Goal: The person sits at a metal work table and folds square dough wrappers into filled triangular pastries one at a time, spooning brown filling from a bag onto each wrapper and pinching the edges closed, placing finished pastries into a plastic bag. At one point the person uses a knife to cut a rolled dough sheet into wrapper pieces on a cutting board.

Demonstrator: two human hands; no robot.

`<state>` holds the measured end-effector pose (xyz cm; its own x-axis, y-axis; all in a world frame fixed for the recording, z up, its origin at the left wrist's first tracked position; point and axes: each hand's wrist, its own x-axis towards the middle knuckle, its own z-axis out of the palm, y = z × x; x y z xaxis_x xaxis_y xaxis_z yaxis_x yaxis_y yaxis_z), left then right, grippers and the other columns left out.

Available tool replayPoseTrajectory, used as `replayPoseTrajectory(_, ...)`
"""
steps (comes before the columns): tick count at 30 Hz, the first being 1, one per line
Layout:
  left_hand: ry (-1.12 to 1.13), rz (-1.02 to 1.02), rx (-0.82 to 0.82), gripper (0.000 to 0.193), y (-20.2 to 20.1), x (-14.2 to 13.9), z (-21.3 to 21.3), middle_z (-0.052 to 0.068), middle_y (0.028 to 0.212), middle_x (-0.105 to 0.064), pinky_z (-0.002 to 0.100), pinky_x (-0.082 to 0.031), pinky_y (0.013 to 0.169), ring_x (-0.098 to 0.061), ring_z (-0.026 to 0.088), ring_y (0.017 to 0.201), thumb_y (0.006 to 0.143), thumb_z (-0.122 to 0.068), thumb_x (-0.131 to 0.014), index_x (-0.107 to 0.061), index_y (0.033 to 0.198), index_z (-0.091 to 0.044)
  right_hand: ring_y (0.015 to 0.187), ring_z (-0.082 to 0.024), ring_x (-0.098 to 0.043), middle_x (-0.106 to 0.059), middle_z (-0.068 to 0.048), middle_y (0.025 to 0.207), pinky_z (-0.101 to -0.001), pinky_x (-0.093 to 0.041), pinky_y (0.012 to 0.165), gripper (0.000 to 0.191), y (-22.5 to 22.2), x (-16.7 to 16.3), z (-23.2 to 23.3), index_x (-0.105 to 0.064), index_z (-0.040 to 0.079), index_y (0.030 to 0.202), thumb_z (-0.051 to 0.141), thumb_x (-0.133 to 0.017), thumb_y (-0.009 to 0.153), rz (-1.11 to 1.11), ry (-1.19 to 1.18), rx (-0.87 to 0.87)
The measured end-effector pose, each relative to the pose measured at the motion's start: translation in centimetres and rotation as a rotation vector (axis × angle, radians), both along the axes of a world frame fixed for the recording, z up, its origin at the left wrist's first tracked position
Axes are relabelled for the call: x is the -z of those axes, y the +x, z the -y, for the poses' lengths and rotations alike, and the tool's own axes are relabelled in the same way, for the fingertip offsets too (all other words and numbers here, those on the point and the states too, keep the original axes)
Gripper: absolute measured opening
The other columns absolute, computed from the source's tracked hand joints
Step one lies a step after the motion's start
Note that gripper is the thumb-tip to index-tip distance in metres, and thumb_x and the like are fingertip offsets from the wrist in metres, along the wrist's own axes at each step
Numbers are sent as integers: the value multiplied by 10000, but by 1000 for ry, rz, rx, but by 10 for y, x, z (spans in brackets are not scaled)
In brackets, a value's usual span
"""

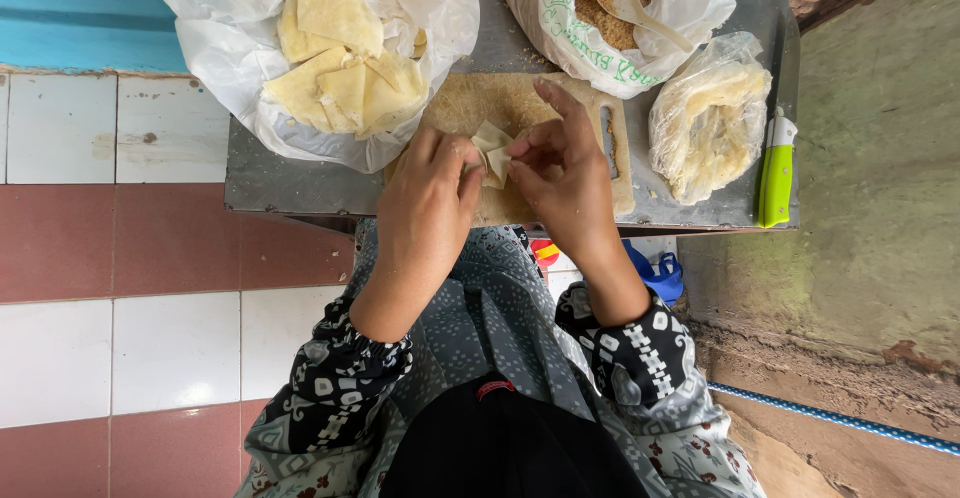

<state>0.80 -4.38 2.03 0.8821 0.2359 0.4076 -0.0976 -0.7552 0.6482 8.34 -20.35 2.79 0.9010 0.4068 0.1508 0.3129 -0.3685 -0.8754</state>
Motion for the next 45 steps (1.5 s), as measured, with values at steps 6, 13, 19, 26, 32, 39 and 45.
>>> replayPoseTrajectory(6, 57, 67, 45, 211, -9, 1, -3, 76, 1096, -642, 406, -542, 875, -672, 288, 1016, 965, -107, -708, -686, 1174, -89, 968, -170, -736, -696, -86, 1091, -286, -622, 844, 876, -26, -1, 0, -254, 85, 1625, -26, -765, 922, 100, -59, -39)
replayPoseTrajectory(13, 173, 83, 127, 293, -17, 2, -13, 111, 1187, -656, 393, -560, 866, -667, 297, 1046, 953, -59, -672, -678, 1240, 1, 963, -185, -781, -780, -108, 1081, -307, -621, 820, 859, -27, -8, -2, -234, 93, 1628, -9, -742, 943, 192, -168, -16)
replayPoseTrajectory(19, 444, 57, 269, 310, -9, 1, -28, 76, 1086, -636, 342, -576, 792, -674, 234, 1006, 823, -59, -667, -688, 1129, -17, 950, -301, -738, -758, -124, 1061, -377, -591, 837, 836, -24, -14, 10, -293, 84, 1627, -27, -736, 928, 572, -357, -195)
replayPoseTrajectory(26, 759, 121, 318, 134, -3, -5, -30, 14, 937, -570, 298, -534, 694, -620, 158, 855, 844, -139, -660, -656, 971, -95, 882, -281, -719, -751, -104, 1042, -377, -583, 788, 788, -25, 3, 13, -340, 60, 1595, -50, -748, 930, 666, -247, -132)
replayPoseTrajectory(32, 621, 178, 292, 177, -13, -1, -28, 34, 1098, -628, 315, -539, 778, -629, 175, 933, 873, -145, -671, -637, 1034, -81, 1012, -215, -776, -750, -140, 1154, -306, -648, 822, 811, -33, 10, 22, -249, 57, 1634, -71, -702, 974, 375, -95, -123)
replayPoseTrajectory(39, 561, 173, 275, 342, -12, 4, -29, 39, 1157, -622, 325, -547, 802, -645, 175, 984, 899, -136, -689, -647, 1229, -59, 914, -159, -771, -767, -88, 1014, -274, -615, 807, 950, -27, 11, 9, -155, 86, 1653, -37, -769, 938, 241, -81, 7)
replayPoseTrajectory(45, 514, 155, 290, 309, -10, 7, -28, 60, 1181, -611, 344, -551, 789, -641, 189, 966, 953, -256, -721, -663, 1156, -30, 864, -101, -695, -687, -49, 973, -238, -588, 774, 900, -24, 12, 0, -182, 78, 1649, -103, -697, 934, 65, 82, 95)
